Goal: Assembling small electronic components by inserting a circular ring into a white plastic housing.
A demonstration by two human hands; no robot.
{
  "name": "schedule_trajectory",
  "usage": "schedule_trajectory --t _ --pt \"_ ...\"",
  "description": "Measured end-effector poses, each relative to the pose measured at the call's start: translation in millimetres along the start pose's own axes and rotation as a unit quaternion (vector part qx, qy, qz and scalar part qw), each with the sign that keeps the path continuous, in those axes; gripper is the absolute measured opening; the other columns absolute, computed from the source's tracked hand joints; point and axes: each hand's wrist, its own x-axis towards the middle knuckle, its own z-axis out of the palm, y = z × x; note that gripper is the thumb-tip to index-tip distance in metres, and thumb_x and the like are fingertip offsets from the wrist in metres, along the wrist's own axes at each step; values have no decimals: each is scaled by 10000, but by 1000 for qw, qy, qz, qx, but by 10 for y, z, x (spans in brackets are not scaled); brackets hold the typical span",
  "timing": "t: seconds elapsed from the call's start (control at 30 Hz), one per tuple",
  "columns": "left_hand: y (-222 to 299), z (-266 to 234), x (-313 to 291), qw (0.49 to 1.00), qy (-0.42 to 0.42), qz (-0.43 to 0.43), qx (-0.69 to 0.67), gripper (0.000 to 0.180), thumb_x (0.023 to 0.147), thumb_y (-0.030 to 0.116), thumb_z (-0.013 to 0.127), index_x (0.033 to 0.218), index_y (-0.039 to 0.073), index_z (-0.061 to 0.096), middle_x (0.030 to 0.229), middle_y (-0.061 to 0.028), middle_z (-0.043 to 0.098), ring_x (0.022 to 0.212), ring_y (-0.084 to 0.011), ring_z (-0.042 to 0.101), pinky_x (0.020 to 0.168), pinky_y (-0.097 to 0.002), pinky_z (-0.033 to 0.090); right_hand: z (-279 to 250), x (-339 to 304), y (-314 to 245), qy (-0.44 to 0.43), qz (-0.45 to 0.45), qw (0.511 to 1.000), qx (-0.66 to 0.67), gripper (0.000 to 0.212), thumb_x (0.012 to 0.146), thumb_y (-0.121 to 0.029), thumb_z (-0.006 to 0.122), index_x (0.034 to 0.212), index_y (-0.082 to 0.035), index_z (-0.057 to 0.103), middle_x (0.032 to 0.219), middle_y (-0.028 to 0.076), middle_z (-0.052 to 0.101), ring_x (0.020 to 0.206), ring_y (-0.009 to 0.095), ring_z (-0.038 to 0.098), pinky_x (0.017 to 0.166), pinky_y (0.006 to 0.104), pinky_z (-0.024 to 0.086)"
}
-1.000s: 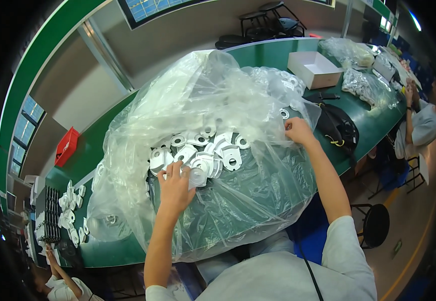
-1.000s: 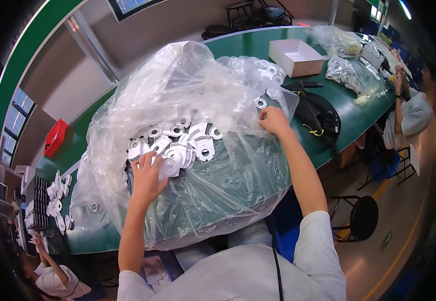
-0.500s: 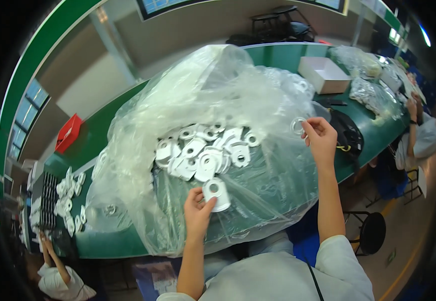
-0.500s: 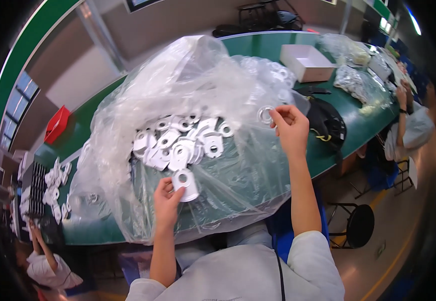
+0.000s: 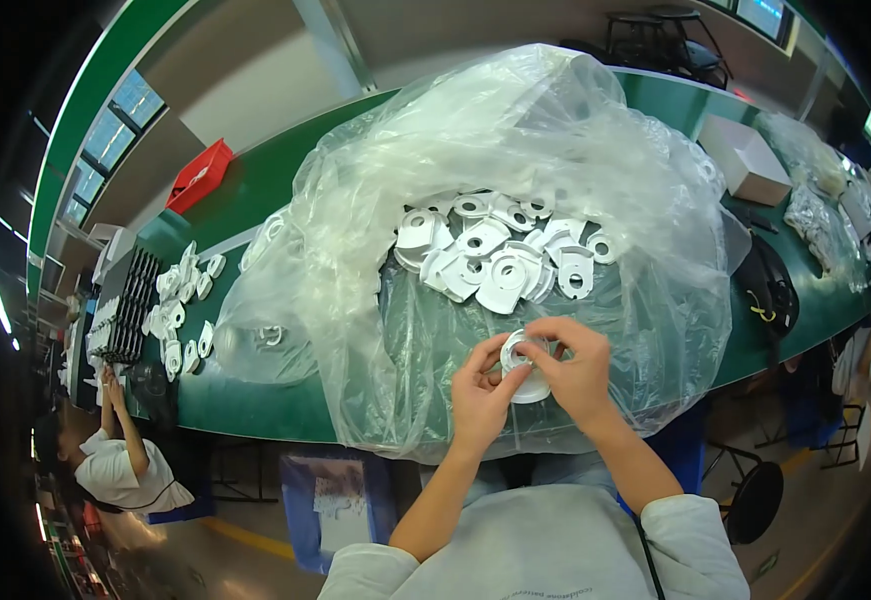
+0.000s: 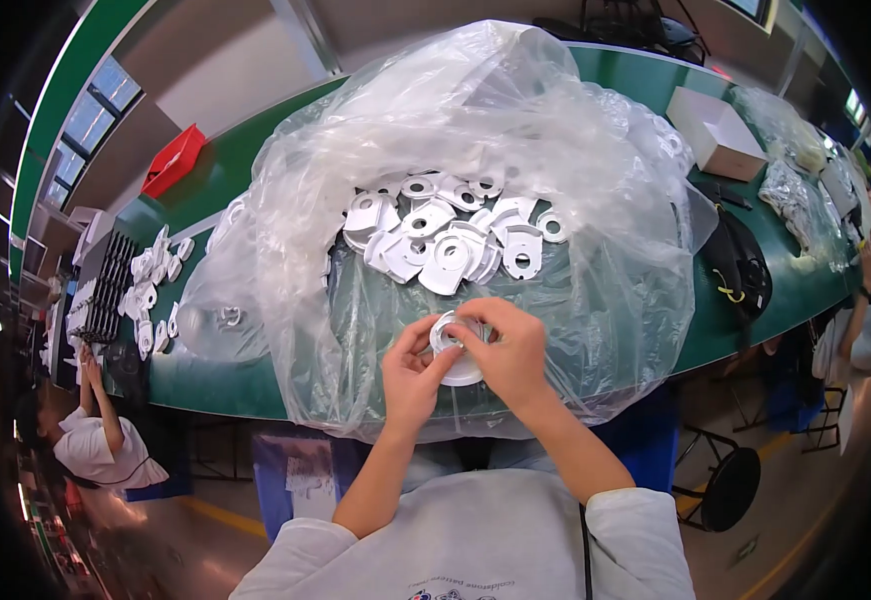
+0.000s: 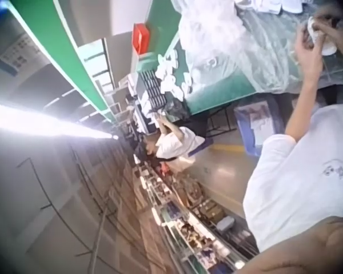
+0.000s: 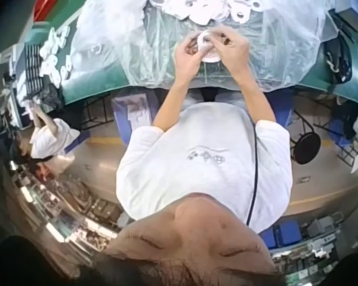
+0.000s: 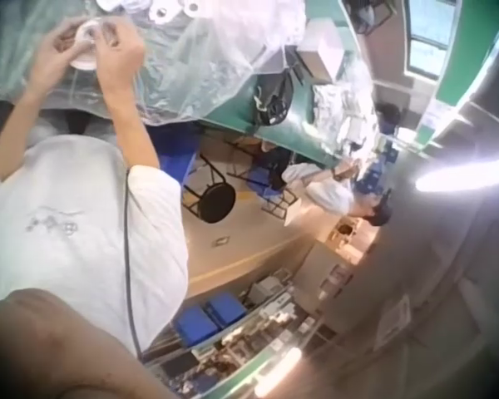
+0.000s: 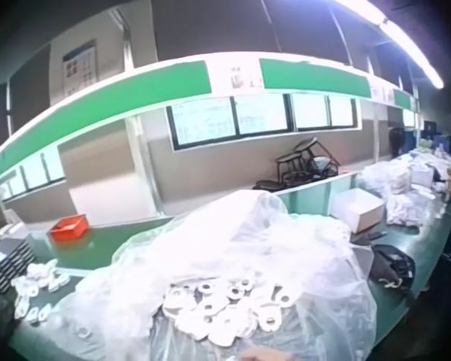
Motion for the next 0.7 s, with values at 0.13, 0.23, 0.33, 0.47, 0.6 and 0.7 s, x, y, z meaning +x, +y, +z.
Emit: schedule_trajectory --t 0.13,0.23,0.33,0.47,0.6,0.7 --pt "11 -15 8 1000 17 12 8 412 801 -82 637 1187 -63 495 1120 -155 590 923 -160 631 784 -244 529 111 -20 115 4 116 984 134 387 767 -10 689 1137 -22 577 861 52 663 723 106 617 605 218 450" --pt "-15 -61 22 999 51 16 -6 398 797 -80 644 1171 -65 507 1090 -139 588 918 -165 631 784 -241 526 201 -126 241 -59 173 932 314 245 868 -42 593 1106 17 581 904 39 647 759 85 584 657 217 442" --pt "-52 -117 28 997 70 44 -4 402 793 -81 649 1169 -67 505 1072 -125 584 913 -168 631 776 -236 524 317 -254 317 -109 193 915 336 254 965 -148 441 1107 19 568 1005 26 610 884 70 540 776 217 434" --pt "-25 -188 -25 995 93 34 18 361 794 -66 658 1133 -61 534 1066 -116 582 910 -159 630 740 -237 528 476 -341 340 -99 186 922 326 242 967 -154 448 1086 15 574 1000 27 603 871 66 533 771 215 425" --pt "175 -230 -92 952 122 102 261 227 788 11 685 1009 3 633 922 -81 624 791 -141 621 686 -258 532 552 -380 376 -57 169 959 219 247 977 -187 437 1062 -8 585 942 35 613 830 80 543 745 218 430" --pt "530 -565 -78 893 188 181 366 189 788 32 677 976 16 660 853 -91 626 713 -148 604 594 -259 502 458 -250 224 -49 222 892 390 224 979 -201 419 973 -7 531 889 121 629 791 203 655 710 332 545"
